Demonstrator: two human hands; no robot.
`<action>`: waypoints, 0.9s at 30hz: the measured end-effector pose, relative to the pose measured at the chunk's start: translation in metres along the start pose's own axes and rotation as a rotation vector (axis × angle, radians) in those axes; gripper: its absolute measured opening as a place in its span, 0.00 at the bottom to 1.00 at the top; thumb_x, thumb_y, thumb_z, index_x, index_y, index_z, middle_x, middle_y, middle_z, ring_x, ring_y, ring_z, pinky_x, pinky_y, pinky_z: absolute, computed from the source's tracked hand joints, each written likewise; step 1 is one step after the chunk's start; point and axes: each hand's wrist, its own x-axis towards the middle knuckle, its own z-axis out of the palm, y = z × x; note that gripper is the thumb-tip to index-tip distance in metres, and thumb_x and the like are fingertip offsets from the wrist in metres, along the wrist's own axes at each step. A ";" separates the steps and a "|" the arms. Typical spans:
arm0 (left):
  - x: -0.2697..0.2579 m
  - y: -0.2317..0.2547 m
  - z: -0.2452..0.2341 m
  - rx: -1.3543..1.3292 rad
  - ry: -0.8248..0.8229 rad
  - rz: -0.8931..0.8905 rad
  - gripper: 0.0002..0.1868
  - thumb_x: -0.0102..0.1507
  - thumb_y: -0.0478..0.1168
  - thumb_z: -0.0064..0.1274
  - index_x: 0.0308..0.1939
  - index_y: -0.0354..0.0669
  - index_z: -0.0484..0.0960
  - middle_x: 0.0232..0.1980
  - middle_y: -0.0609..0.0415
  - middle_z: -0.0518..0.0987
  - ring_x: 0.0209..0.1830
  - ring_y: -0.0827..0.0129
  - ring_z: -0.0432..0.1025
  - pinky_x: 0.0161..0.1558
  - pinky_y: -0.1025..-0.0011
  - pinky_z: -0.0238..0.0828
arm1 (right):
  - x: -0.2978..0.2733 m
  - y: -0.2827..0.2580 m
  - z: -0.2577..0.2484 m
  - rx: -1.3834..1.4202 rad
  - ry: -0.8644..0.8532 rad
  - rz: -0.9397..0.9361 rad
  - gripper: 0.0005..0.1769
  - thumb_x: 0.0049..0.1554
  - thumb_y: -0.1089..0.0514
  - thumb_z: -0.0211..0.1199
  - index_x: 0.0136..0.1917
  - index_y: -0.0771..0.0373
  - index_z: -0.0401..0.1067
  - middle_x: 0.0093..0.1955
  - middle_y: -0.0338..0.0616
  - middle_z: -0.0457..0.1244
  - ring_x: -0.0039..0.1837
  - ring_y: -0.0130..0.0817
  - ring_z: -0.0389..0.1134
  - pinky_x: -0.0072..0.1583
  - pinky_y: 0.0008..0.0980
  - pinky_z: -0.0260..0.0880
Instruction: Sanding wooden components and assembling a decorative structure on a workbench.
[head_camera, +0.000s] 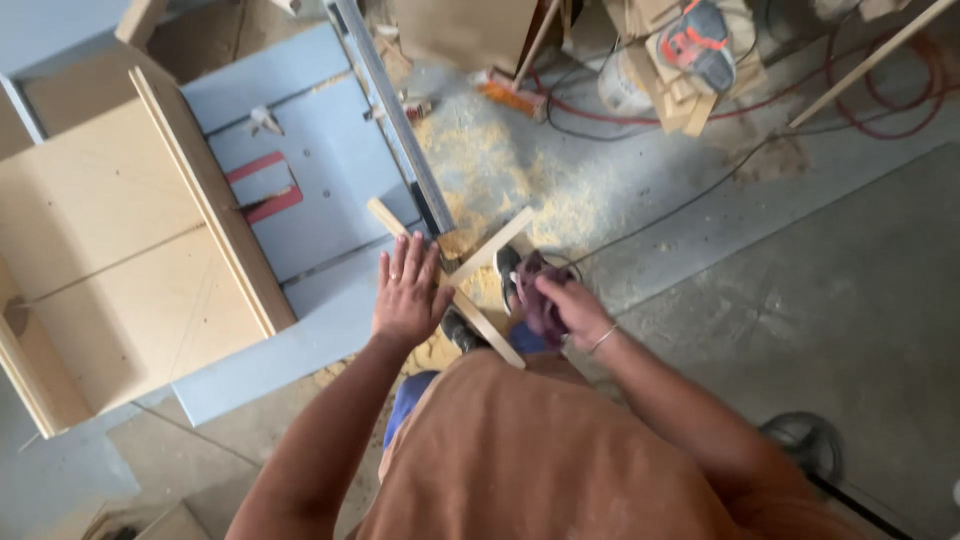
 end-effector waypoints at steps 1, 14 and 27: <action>0.003 0.001 -0.003 0.003 0.000 0.000 0.41 0.69 0.66 0.35 0.81 0.53 0.56 0.85 0.47 0.49 0.85 0.48 0.41 0.80 0.45 0.37 | 0.018 0.018 0.006 0.002 -0.002 -0.001 0.23 0.61 0.44 0.64 0.37 0.65 0.79 0.34 0.48 0.67 0.40 0.41 0.69 0.47 0.39 0.69; 0.005 0.004 -0.009 0.024 -0.097 -0.040 0.42 0.68 0.68 0.32 0.82 0.56 0.52 0.86 0.50 0.44 0.86 0.50 0.35 0.80 0.45 0.31 | 0.016 -0.031 0.075 -0.867 -0.285 -0.080 0.29 0.58 0.36 0.57 0.36 0.64 0.78 0.38 0.51 0.70 0.51 0.50 0.72 0.51 0.44 0.71; 0.004 -0.004 0.018 0.041 0.247 0.074 0.42 0.65 0.66 0.40 0.78 0.50 0.62 0.81 0.44 0.58 0.82 0.44 0.50 0.76 0.40 0.46 | 0.033 -0.053 0.089 -1.202 -0.444 -0.026 0.37 0.60 0.33 0.48 0.52 0.69 0.78 0.57 0.57 0.70 0.67 0.53 0.68 0.65 0.49 0.69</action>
